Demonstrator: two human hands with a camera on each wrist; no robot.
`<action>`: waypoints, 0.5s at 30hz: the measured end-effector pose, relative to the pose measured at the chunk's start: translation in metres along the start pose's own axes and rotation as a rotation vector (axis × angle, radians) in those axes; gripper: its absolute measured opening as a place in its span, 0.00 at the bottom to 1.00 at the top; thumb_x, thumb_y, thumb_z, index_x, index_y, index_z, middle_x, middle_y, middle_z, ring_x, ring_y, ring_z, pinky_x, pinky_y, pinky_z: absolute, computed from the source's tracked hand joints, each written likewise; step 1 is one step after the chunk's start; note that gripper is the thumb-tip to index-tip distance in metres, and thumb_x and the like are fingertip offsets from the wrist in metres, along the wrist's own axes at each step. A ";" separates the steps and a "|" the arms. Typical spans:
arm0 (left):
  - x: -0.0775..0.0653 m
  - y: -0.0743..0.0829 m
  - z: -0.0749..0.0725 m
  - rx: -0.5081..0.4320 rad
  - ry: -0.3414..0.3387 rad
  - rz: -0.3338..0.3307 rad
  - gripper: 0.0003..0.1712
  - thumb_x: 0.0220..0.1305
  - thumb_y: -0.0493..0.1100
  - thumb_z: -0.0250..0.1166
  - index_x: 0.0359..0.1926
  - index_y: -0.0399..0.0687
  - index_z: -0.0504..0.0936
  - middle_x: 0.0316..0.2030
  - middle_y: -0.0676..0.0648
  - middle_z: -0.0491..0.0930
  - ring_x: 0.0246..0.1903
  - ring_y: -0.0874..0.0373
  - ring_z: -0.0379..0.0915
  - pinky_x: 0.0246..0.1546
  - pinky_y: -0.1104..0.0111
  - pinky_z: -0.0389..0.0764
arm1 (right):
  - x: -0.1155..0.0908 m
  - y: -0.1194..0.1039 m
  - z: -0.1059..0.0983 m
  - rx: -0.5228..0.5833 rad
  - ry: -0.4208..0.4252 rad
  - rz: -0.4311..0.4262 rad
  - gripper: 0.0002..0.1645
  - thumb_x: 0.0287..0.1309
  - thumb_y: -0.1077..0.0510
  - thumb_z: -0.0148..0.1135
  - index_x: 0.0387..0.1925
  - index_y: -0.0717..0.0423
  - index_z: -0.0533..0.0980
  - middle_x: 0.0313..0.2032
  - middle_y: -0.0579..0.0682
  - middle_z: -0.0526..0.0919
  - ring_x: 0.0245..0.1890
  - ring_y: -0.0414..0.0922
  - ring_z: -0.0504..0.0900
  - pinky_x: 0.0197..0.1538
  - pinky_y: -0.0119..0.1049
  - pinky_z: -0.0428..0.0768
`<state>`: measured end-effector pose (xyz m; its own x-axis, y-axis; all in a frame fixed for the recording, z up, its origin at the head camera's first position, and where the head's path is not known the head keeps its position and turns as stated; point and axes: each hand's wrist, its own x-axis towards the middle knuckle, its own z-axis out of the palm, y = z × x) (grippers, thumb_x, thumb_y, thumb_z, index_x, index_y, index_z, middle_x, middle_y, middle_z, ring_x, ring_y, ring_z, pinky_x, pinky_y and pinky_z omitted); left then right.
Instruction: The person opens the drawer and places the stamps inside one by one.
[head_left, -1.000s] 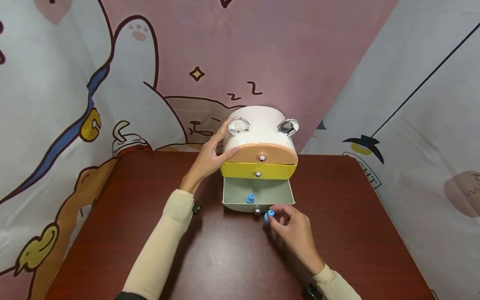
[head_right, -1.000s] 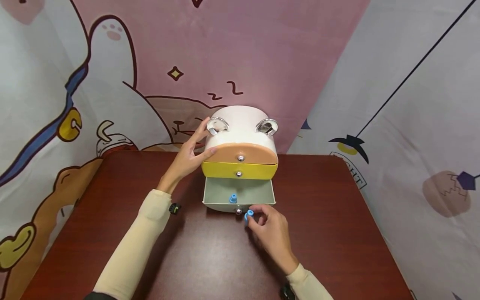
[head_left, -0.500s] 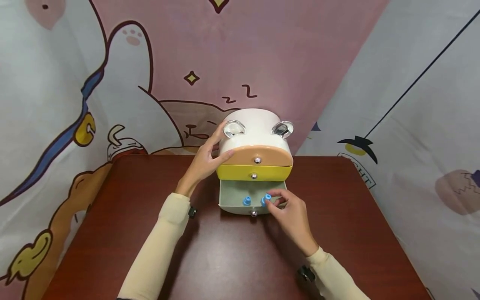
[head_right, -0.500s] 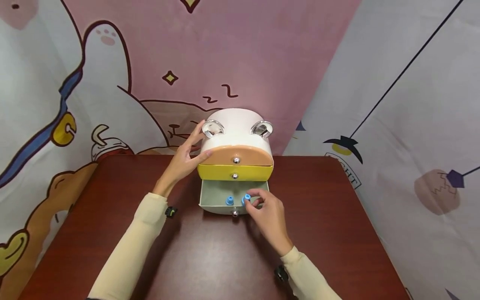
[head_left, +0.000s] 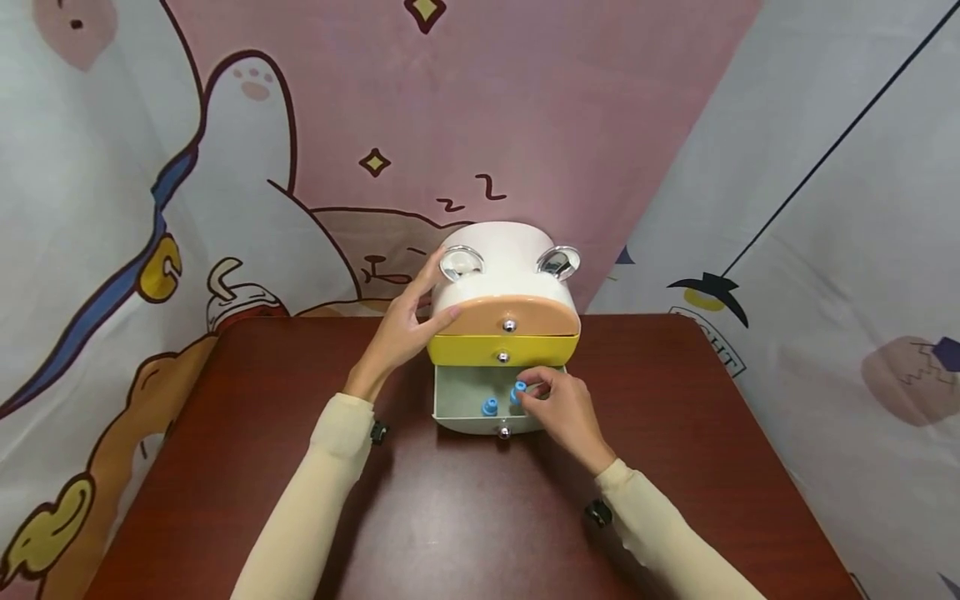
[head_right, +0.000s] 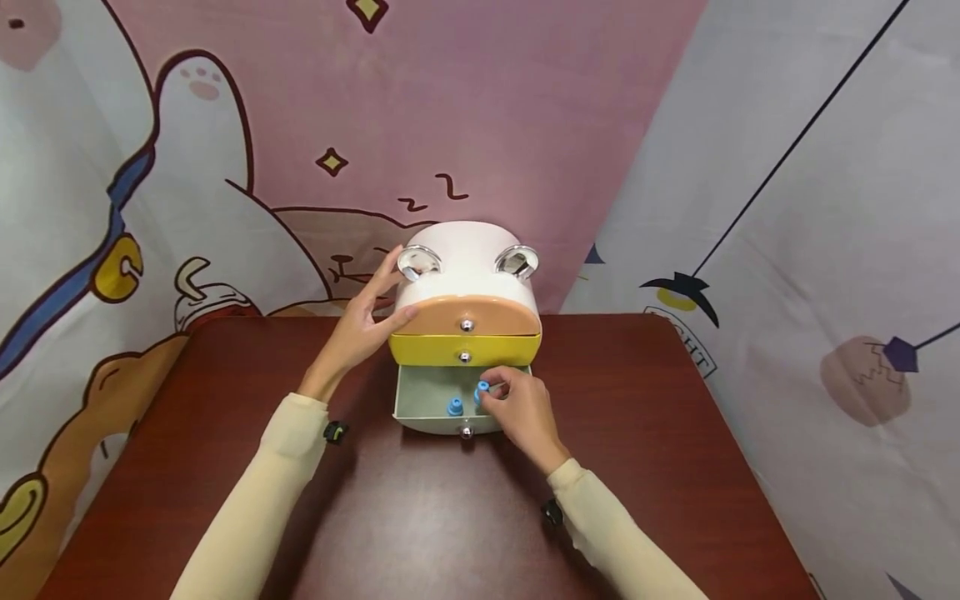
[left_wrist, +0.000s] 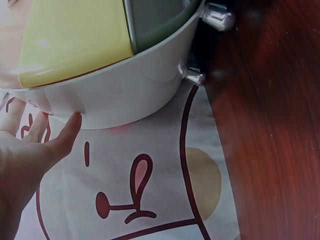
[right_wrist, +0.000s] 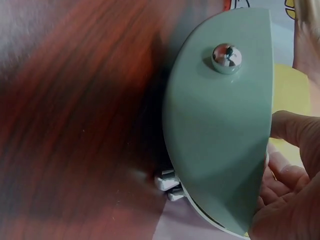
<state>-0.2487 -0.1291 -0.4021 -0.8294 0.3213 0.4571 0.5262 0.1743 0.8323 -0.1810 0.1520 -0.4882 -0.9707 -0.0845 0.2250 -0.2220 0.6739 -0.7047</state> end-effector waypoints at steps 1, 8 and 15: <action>0.001 -0.001 0.000 -0.001 -0.001 0.001 0.49 0.76 0.37 0.69 0.89 0.50 0.55 0.86 0.49 0.55 0.82 0.50 0.54 0.78 0.39 0.57 | 0.002 0.001 0.001 -0.006 -0.010 0.002 0.10 0.58 0.60 0.81 0.42 0.52 0.91 0.30 0.41 0.89 0.32 0.41 0.87 0.38 0.40 0.82; 0.002 -0.002 0.000 -0.006 -0.001 0.003 0.49 0.75 0.36 0.69 0.88 0.49 0.55 0.86 0.50 0.55 0.82 0.51 0.54 0.78 0.38 0.55 | 0.018 0.005 0.005 -0.074 -0.086 -0.005 0.08 0.57 0.62 0.81 0.39 0.55 0.90 0.31 0.42 0.90 0.32 0.40 0.88 0.40 0.43 0.84; 0.000 -0.003 0.000 -0.005 0.006 0.002 0.49 0.75 0.37 0.70 0.88 0.49 0.56 0.85 0.51 0.55 0.81 0.49 0.55 0.79 0.38 0.54 | 0.026 0.003 0.010 -0.185 -0.142 -0.012 0.07 0.53 0.64 0.80 0.36 0.55 0.90 0.30 0.43 0.89 0.33 0.46 0.85 0.41 0.50 0.84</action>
<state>-0.2504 -0.1300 -0.4042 -0.8296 0.3162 0.4603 0.5267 0.1690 0.8331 -0.2077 0.1444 -0.4913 -0.9742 -0.1871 0.1265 -0.2258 0.7943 -0.5641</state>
